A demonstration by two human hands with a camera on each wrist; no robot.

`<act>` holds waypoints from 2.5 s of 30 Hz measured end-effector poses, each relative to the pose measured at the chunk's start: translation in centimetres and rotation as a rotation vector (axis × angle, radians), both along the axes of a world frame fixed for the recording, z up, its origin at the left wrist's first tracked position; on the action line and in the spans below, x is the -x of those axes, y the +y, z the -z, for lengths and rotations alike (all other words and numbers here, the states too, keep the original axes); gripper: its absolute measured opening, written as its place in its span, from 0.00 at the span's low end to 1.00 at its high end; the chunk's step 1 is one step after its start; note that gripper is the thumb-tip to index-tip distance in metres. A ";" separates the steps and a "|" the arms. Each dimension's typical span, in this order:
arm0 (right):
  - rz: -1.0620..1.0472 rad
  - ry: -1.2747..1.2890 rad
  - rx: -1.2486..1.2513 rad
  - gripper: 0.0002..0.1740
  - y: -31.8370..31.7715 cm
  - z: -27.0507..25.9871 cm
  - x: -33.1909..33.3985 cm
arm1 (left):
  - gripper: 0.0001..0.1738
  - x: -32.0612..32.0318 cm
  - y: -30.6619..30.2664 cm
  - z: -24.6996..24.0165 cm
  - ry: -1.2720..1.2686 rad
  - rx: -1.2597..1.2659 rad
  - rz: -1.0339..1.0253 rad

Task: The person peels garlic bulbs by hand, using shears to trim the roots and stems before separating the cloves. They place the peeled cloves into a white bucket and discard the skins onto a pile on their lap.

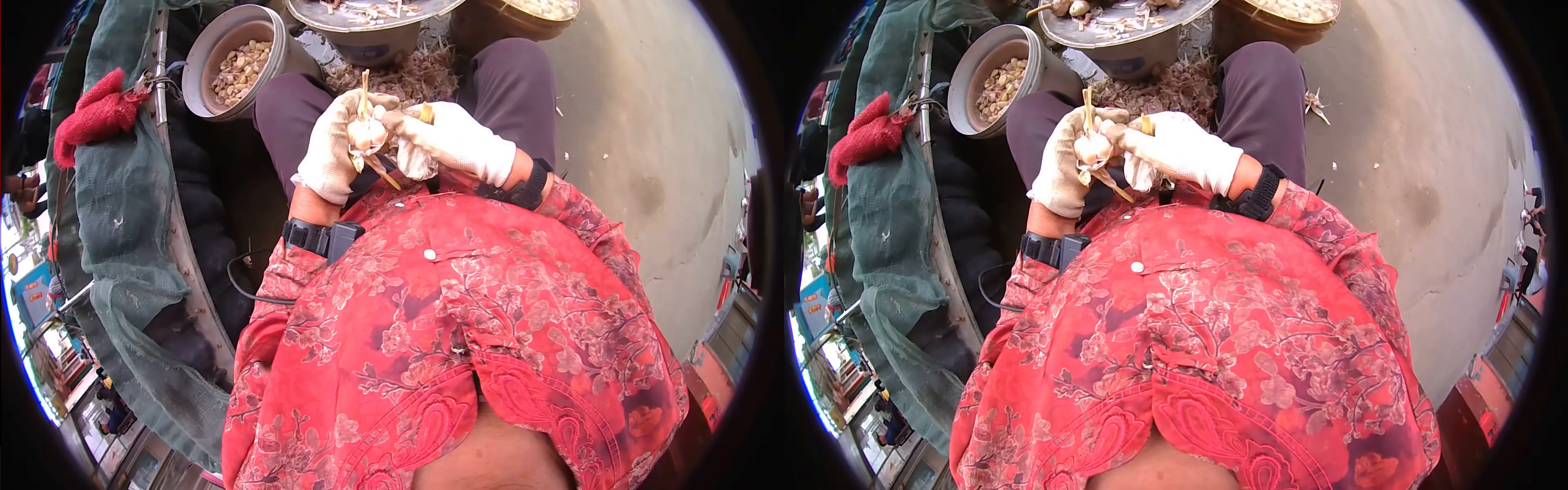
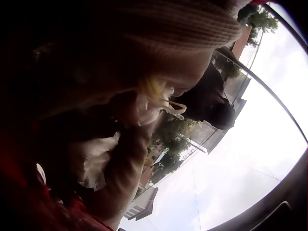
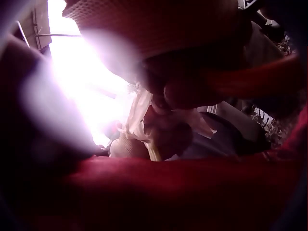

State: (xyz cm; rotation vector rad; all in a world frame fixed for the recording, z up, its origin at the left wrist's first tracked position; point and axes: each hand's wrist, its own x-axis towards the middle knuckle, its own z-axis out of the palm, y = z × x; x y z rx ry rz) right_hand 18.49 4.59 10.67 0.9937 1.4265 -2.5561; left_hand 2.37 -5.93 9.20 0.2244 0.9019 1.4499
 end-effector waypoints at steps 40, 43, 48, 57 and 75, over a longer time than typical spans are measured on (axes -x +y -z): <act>0.008 0.078 0.245 0.07 0.9 1.0 0.1 | 0.16 2.8 0.3 3.8 -0.242 -0.008 -0.183; 0.005 0.132 0.099 0.09 0.8 1.0 0.3 | 0.19 1.9 0.7 3.2 -0.333 0.126 -0.201; -0.041 0.046 -0.052 0.10 0.5 0.6 0.4 | 0.23 2.1 0.3 2.7 -0.277 0.067 0.018; -0.088 0.012 -0.012 0.11 0.4 0.2 -0.1 | 0.17 0.1 0.7 0.7 -0.148 0.148 -0.051; 0.039 0.121 0.421 0.16 0.5 -0.1 0.4 | 0.29 -1.7 1.2 -0.1 0.273 0.044 -0.115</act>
